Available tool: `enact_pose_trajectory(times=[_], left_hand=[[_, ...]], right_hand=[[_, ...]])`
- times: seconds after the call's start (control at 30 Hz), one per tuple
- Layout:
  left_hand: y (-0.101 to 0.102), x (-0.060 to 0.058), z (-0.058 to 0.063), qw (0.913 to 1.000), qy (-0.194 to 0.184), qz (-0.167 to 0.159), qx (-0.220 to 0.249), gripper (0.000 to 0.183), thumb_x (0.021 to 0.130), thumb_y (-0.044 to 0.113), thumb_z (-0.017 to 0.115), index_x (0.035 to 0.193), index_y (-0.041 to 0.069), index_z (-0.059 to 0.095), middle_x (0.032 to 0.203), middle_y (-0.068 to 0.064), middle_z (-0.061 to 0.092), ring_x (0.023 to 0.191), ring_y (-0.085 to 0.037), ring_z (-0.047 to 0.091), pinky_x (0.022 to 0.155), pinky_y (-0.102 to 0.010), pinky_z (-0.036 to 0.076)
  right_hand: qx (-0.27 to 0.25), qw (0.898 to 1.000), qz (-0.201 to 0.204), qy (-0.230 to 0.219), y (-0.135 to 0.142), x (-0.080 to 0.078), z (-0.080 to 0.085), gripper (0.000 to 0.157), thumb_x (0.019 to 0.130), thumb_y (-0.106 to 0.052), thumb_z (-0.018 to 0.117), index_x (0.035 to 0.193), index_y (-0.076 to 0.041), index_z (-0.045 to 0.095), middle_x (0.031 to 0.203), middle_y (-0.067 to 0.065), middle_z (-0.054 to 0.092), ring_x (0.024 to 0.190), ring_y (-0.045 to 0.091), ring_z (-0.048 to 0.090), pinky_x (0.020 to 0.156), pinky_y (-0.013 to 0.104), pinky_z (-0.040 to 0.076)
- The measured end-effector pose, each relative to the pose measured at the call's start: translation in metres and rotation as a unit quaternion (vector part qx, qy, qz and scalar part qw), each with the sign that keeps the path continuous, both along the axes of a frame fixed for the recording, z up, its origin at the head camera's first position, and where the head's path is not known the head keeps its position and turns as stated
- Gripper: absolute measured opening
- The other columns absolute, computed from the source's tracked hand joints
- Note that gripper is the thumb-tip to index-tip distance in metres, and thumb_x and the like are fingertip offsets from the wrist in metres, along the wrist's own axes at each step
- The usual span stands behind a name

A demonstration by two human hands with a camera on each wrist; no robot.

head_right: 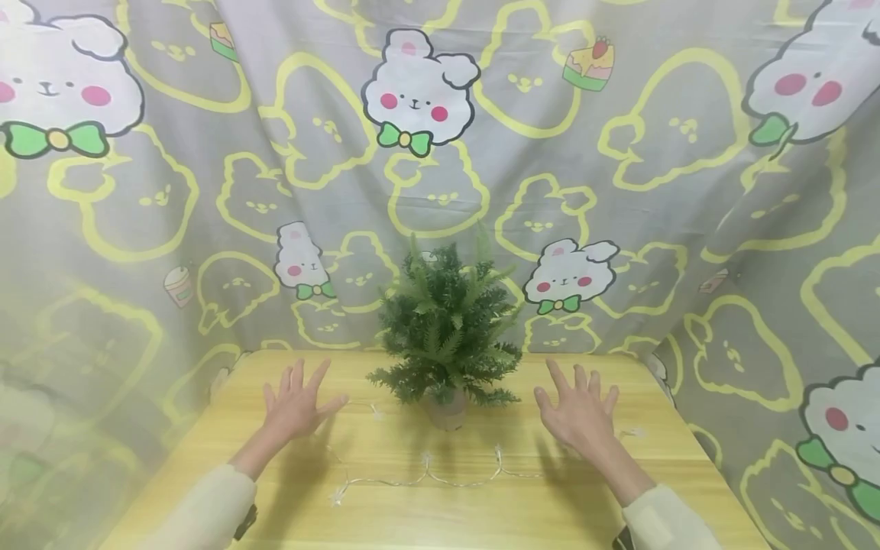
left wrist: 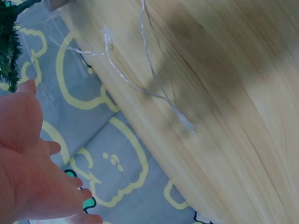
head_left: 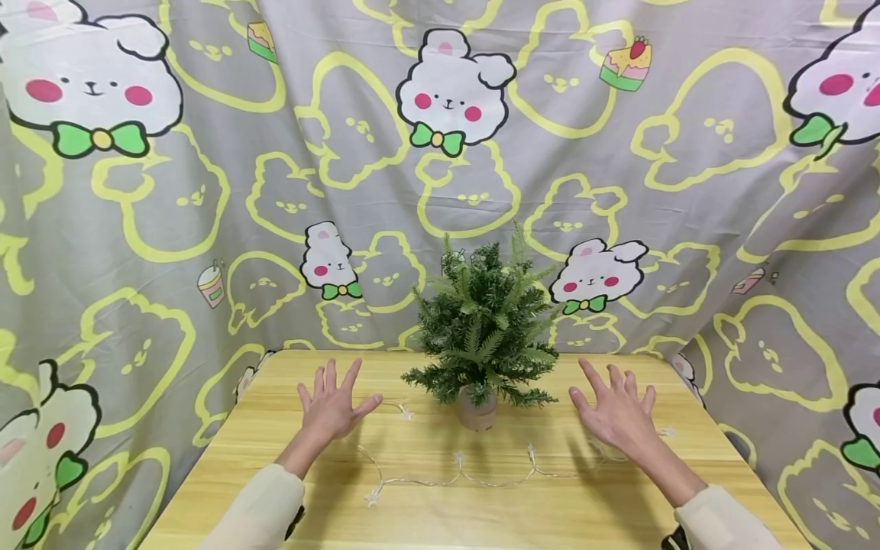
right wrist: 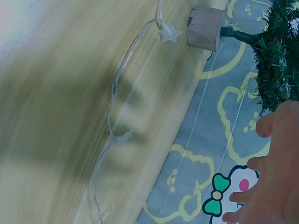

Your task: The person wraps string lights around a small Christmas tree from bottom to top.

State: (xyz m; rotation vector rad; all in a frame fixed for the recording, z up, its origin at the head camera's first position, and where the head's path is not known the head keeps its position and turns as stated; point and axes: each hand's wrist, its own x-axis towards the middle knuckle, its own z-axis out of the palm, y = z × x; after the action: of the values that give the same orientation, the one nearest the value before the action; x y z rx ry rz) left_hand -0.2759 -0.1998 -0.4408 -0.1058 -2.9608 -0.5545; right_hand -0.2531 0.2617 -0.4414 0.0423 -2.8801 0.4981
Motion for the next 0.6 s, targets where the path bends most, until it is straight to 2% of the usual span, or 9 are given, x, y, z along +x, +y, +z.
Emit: enact_pose_trajectory(times=[0.13, 0.27, 0.4, 0.5, 0.6], left_hand=[[0.001, -0.001, -0.001, 1.0000, -0.003, -0.004, -0.002, 0.086, 0.096, 0.059, 0.058, 0.162, 0.016, 0.024, 0.164, -0.034, 0.007, 0.151, -0.055, 0.005, 0.111, -0.081, -0.005], [0.006, 0.002, 0.004, 0.9997, -0.021, -0.011, -0.003, 0.086, 0.097, 0.058, 0.057, 0.162, 0.016, 0.021, 0.165, -0.034, 0.003, 0.152, -0.055, 0.002, 0.111, -0.080, -0.007], [0.014, 0.008, 0.010, 0.9995, -0.028, -0.017, -0.006, 0.084, 0.097, 0.056, 0.060, 0.162, 0.017, 0.024, 0.164, -0.034, 0.006, 0.151, -0.056, 0.006, 0.112, -0.081, -0.003], [0.018, 0.010, 0.011, 0.9993, -0.025, -0.022, -0.014, 0.083, 0.096, 0.056, 0.060, 0.161, 0.017, 0.027, 0.164, -0.035, 0.011, 0.150, -0.057, 0.011, 0.112, -0.081, 0.000], [0.021, 0.013, 0.010, 0.9989, -0.034, -0.027, -0.019, 0.084, 0.095, 0.059, 0.060, 0.161, 0.018, 0.026, 0.164, -0.034, 0.012, 0.150, -0.056, 0.012, 0.113, -0.080, 0.002]], right_hand=[[0.004, 1.000, 0.004, -0.002, -0.003, 0.001, 0.000, 0.067, 0.104, -0.052, 0.041, 0.159, -0.015, 0.030, 0.154, 0.041, 0.026, 0.139, 0.066, 0.020, 0.103, 0.086, 0.006], [0.009, 1.000, 0.006, -0.001, -0.005, 0.003, 0.001, 0.067, 0.104, -0.052, 0.043, 0.159, -0.015, 0.032, 0.153, 0.041, 0.029, 0.138, 0.065, 0.022, 0.103, 0.086, 0.007], [0.015, 1.000, 0.014, 0.008, -0.003, 0.001, -0.008, 0.067, 0.104, -0.054, 0.041, 0.159, -0.017, 0.031, 0.151, 0.041, 0.031, 0.136, 0.066, 0.025, 0.101, 0.087, 0.009], [0.012, 1.000, 0.018, 0.008, -0.003, 0.000, -0.013, 0.068, 0.104, -0.057, 0.039, 0.159, -0.018, 0.031, 0.150, 0.041, 0.033, 0.135, 0.067, 0.026, 0.101, 0.088, 0.010], [0.008, 1.000, 0.019, -0.001, -0.009, 0.005, -0.010, 0.069, 0.104, -0.057, 0.039, 0.159, -0.016, 0.032, 0.151, 0.041, 0.033, 0.135, 0.068, 0.028, 0.101, 0.088, 0.011]])
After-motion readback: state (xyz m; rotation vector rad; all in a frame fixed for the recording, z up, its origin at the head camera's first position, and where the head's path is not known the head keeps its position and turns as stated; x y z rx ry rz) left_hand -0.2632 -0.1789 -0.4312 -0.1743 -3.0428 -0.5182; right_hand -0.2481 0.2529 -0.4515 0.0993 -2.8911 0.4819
